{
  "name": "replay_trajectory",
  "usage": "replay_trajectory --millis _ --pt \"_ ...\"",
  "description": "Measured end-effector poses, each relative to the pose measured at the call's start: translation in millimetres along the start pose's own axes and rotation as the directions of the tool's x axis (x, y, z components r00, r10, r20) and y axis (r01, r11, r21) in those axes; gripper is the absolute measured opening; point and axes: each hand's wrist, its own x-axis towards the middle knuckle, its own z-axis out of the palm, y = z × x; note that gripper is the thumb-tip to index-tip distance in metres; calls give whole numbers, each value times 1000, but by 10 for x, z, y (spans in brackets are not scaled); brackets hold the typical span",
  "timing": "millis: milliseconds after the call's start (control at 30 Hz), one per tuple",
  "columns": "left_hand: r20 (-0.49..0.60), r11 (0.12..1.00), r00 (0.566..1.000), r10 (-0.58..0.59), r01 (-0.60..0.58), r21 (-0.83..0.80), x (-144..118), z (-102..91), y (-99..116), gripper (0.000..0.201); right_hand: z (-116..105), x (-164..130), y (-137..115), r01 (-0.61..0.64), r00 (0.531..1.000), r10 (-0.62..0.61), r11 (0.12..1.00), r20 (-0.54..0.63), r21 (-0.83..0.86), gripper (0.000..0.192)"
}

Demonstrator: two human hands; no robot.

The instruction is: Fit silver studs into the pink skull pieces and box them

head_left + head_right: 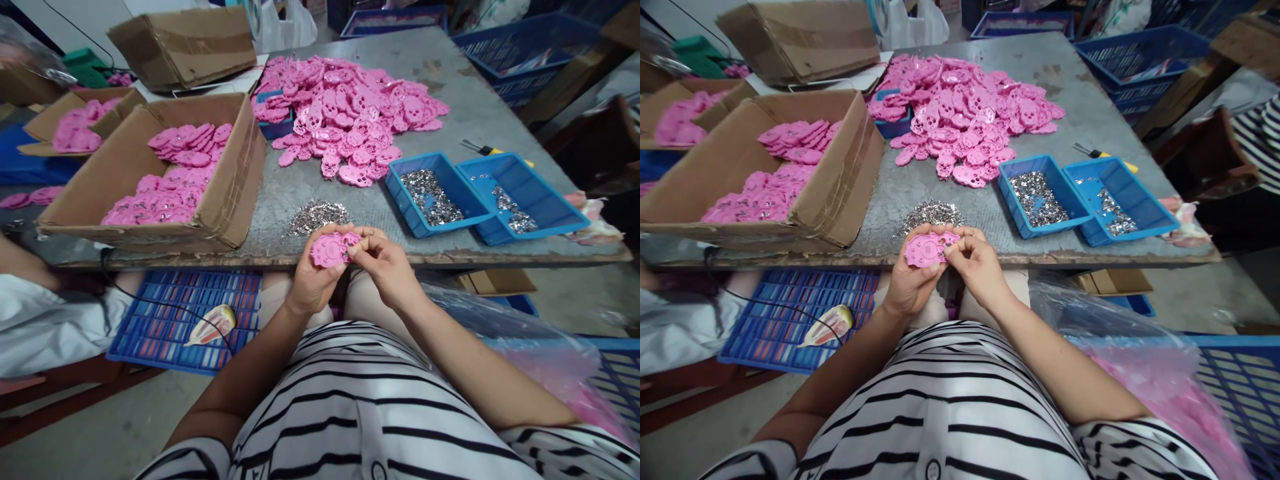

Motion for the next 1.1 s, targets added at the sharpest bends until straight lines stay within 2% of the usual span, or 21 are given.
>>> replay_trajectory --millis 200,300,400,567,667,767,833,933,1033,1100 --pt "-7 999 1000 30 -30 39 8 -3 -2 60 16 6 17 39 999 -39 998 3 -50 19" --pt "16 998 999 51 -52 32 11 -11 -2 57 4 13 -1 74 997 -73 989 9 -126 17" --pt "58 996 994 88 -89 23 23 -33 -16 52 17 -5 2 168 984 -179 951 -17 -260 16" --pt "87 999 995 52 -52 2 61 -105 -78 61 35 -21 91 359 908 -418 810 -27 -465 7" --pt "87 999 996 -37 40 -34 70 -127 -87 64 -129 118 129 389 885 -465 777 -33 -495 8" --pt "70 988 990 -126 132 -85 73 -119 -65 65 -478 390 129 324 862 -497 690 -98 -647 13" --pt "40 977 984 -173 177 -116 79 -110 -49 68 -730 566 122 180 879 -454 598 -145 -781 24" --pt "9 969 977 -214 213 -124 93 -101 -35 72 -956 681 103 -32 954 -257 427 -155 -904 32" --pt "1 969 975 -221 219 -116 104 -97 -29 73 -949 601 59 -118 989 -58 258 -138 -959 38" --pt "-7 970 976 -218 216 -116 109 -96 -27 72 -892 511 5 -132 991 0 197 -135 -971 40"
